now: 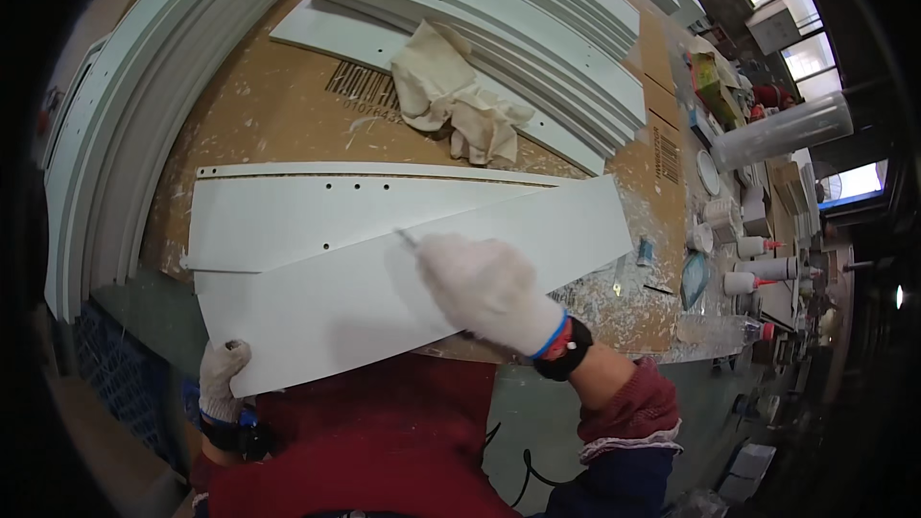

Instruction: The person uses a small metal scraper to remove excess material from the edges of white rectangular panels. They repeatedly flip the panels over to work on both sides and wipe the surfaces with a cloth. The finished panels are stacked on the table.

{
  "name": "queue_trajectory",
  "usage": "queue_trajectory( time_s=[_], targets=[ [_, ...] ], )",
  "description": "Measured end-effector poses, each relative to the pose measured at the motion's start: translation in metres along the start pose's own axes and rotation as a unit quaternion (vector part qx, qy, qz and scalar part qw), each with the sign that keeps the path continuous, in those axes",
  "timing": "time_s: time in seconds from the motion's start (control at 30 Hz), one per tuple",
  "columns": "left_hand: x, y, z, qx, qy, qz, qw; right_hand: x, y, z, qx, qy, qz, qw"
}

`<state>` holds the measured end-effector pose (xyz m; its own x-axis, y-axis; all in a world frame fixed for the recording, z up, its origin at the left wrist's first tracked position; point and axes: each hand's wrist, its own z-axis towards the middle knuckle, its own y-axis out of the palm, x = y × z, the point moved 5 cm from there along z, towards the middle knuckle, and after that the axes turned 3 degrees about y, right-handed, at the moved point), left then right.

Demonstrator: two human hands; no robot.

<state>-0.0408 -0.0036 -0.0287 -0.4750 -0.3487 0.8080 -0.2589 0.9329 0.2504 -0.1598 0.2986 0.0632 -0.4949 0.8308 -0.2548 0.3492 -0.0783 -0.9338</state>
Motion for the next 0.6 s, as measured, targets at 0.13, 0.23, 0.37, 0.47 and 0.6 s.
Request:
queue_trajectory(
  time_s=[0.13,0.23,0.37,0.47,0.6],
  targets=[
    [-0.025,0.032,-0.002,-0.029,0.016,-0.067,0.997,0.06,-0.019,-0.023,0.113,0.043,-0.009,0.993],
    [-0.022,0.007,-0.004,0.017,0.029,-0.056,0.998,0.14,-0.035,-0.041,0.216,0.186,0.0,0.958],
    [-0.013,0.016,-0.003,0.052,0.035,-0.04,0.997,0.286,-0.053,-0.113,0.126,0.486,-0.152,0.851],
    [-0.006,0.021,0.001,0.013,0.03,-0.027,0.999,0.32,-0.053,-0.154,0.194,0.513,-0.126,0.827],
    [-0.011,0.015,-0.006,0.032,0.008,-0.028,0.999,0.26,-0.058,-0.135,0.259,0.417,-0.042,0.87]
  ],
)
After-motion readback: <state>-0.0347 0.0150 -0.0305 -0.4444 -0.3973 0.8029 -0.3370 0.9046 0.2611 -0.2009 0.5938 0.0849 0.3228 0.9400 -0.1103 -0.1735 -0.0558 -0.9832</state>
